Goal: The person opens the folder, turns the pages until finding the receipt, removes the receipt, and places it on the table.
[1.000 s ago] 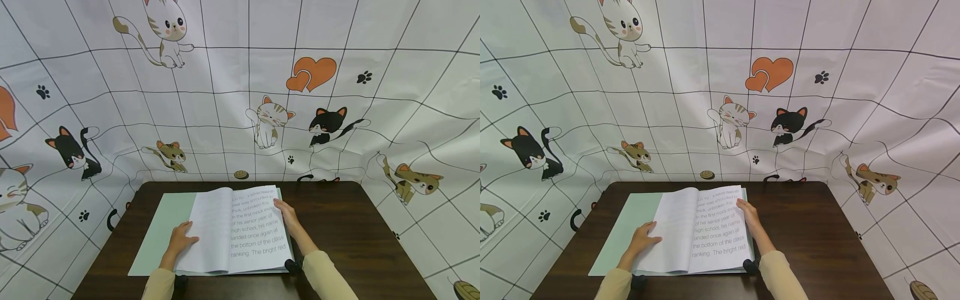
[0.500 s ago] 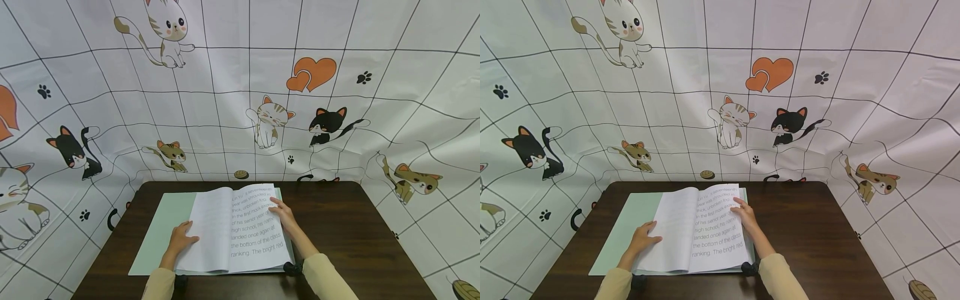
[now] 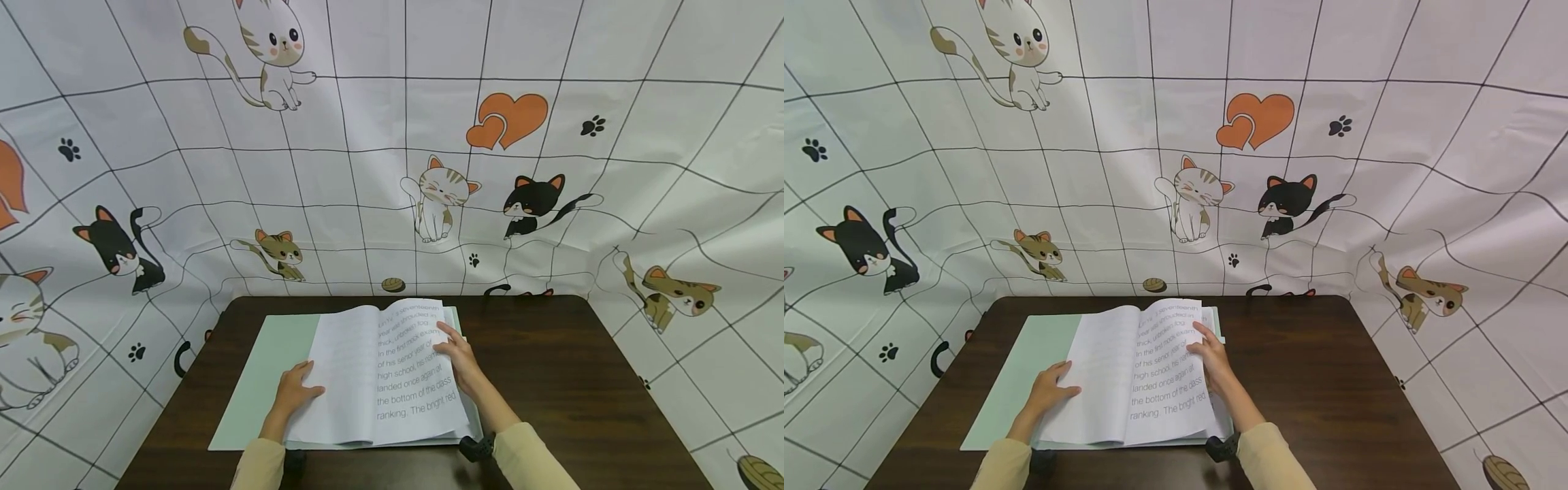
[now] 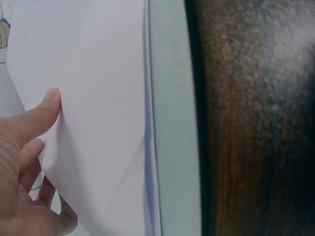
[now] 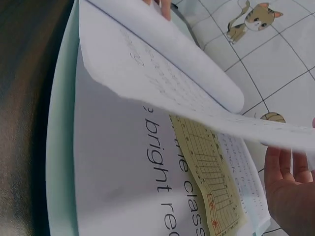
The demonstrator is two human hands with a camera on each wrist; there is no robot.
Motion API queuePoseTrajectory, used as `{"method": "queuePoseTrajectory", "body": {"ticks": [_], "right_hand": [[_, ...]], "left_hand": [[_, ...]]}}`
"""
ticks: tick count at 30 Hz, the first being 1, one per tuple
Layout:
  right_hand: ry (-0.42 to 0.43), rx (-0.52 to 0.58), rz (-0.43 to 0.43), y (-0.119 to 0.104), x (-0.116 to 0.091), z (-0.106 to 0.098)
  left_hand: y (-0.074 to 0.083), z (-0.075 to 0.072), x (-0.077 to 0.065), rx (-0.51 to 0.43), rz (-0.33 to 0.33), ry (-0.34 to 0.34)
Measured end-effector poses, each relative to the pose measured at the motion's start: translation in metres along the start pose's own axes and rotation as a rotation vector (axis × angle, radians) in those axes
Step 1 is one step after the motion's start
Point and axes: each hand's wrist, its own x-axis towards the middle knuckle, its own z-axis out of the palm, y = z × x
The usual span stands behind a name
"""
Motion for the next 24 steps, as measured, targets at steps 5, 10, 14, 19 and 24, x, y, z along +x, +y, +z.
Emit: {"method": "queuePoseTrajectory", "body": {"ticks": [5, 10, 14, 19, 24], "right_hand": [[-0.017, 0.03, -0.018, -0.001, -0.003, 0.003], [-0.059, 0.047, -0.02, -0.002, -0.007, 0.003], [-0.1, 0.052, -0.017, -0.002, -0.01, 0.003], [-0.153, 0.041, 0.001, 0.001, -0.017, 0.005], [-0.204, 0.035, 0.004, 0.003, -0.026, 0.009]], "left_hand": [[0.001, -0.001, -0.001, 0.007, -0.007, -0.006], [0.003, -0.002, -0.001, 0.01, -0.013, -0.007], [0.005, -0.003, -0.001, 0.0, -0.006, -0.005], [0.005, -0.003, -0.001, 0.01, 0.0, -0.001], [0.005, 0.001, -0.002, 0.014, 0.002, 0.003]]}}
